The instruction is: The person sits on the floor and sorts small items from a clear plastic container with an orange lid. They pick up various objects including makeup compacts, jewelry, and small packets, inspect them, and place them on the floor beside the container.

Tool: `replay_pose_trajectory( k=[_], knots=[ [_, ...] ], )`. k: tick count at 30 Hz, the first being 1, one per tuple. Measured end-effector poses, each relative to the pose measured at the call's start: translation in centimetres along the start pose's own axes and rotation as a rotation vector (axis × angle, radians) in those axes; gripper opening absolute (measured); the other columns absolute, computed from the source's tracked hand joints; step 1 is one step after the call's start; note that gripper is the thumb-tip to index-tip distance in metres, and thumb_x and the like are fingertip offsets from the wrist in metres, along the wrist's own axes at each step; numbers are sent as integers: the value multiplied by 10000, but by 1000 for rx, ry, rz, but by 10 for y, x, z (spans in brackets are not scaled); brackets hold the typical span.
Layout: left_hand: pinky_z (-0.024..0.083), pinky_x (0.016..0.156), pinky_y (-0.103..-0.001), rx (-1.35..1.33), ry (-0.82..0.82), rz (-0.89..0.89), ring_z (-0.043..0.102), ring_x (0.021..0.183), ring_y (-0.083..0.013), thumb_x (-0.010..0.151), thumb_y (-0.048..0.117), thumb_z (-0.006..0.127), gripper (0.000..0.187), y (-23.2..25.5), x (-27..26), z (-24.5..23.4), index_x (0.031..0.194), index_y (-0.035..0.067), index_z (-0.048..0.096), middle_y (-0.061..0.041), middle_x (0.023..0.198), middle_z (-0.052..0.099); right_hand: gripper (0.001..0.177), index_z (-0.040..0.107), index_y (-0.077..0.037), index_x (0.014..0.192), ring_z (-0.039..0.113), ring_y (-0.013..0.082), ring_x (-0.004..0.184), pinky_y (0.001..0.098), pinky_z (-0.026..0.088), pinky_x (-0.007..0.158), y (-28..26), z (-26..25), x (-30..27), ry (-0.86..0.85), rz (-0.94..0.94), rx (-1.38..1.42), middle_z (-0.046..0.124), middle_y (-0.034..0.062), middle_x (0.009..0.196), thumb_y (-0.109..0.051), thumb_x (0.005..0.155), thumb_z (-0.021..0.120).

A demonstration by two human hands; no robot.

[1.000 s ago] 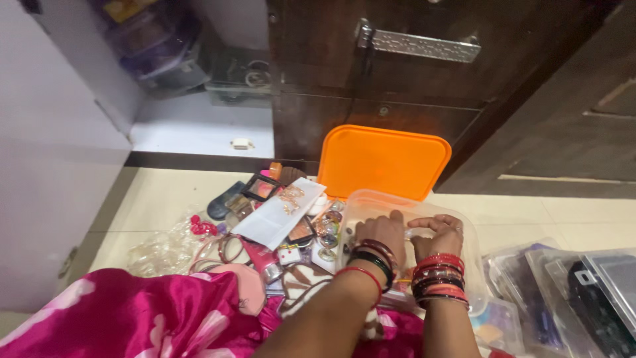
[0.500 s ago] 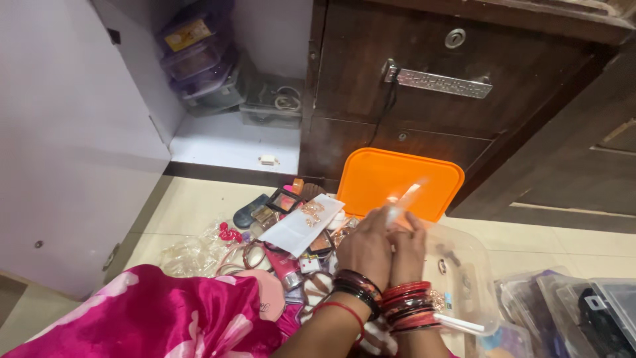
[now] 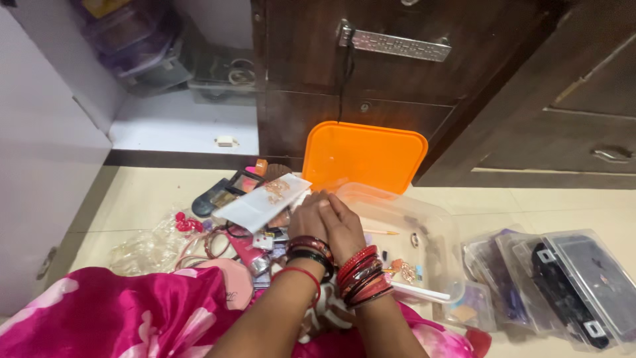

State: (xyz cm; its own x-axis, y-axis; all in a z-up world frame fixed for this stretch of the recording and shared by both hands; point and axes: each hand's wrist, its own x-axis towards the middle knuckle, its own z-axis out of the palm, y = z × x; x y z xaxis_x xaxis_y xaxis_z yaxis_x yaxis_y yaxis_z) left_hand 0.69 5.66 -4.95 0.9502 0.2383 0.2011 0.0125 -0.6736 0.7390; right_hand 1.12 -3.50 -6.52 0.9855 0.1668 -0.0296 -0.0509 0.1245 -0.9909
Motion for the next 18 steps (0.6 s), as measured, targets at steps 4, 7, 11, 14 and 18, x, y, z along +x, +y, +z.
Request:
replay_pose_trajectory(
  k=[4, 7, 11, 14, 18],
  knots=[
    [504, 934, -502, 83, 301, 253, 644, 1119, -327, 820, 156, 621, 205, 24, -6, -3, 982, 112, 739, -108, 1088, 744, 425, 618, 49, 1338, 674, 206, 1138, 294, 531, 991, -22, -24, 3, 41, -80, -138, 722, 138, 1243, -137, 956, 632],
    [519, 909, -466, 20, 257, 251, 628, 1124, -332, 796, 132, 652, 266, 49, -14, 10, 1043, 89, 740, -132, 1121, 728, 343, 701, 38, 1219, 721, 208, 1008, 358, 599, 787, -30, -70, 9, 130, 64, -4, 740, 134, 1089, -173, 962, 619],
    [544, 931, -440, -54, -174, 126, 688, 1093, -341, 888, 43, 600, 270, 55, -9, 39, 1088, 122, 763, -140, 1137, 735, 247, 748, 39, 1094, 745, 214, 870, 346, 640, 744, -18, -147, 16, 263, 91, -177, 766, 123, 975, -144, 957, 655],
    [579, 950, -432, 198, -439, 151, 722, 1085, -353, 929, 63, 602, 252, 58, 12, 69, 1111, 81, 775, -194, 1129, 744, 241, 758, 63, 1066, 735, 243, 828, 374, 637, 714, 20, -176, 29, 312, 164, -308, 770, 144, 938, -106, 910, 688],
    [559, 994, -475, 423, -734, 13, 645, 1202, -358, 890, 171, 724, 349, 64, 27, 95, 1231, 97, 718, -162, 1271, 680, 315, 808, 24, 1085, 750, 248, 801, 358, 584, 731, 77, -187, 52, 224, 264, -797, 809, 187, 887, -203, 936, 648]
  ],
)
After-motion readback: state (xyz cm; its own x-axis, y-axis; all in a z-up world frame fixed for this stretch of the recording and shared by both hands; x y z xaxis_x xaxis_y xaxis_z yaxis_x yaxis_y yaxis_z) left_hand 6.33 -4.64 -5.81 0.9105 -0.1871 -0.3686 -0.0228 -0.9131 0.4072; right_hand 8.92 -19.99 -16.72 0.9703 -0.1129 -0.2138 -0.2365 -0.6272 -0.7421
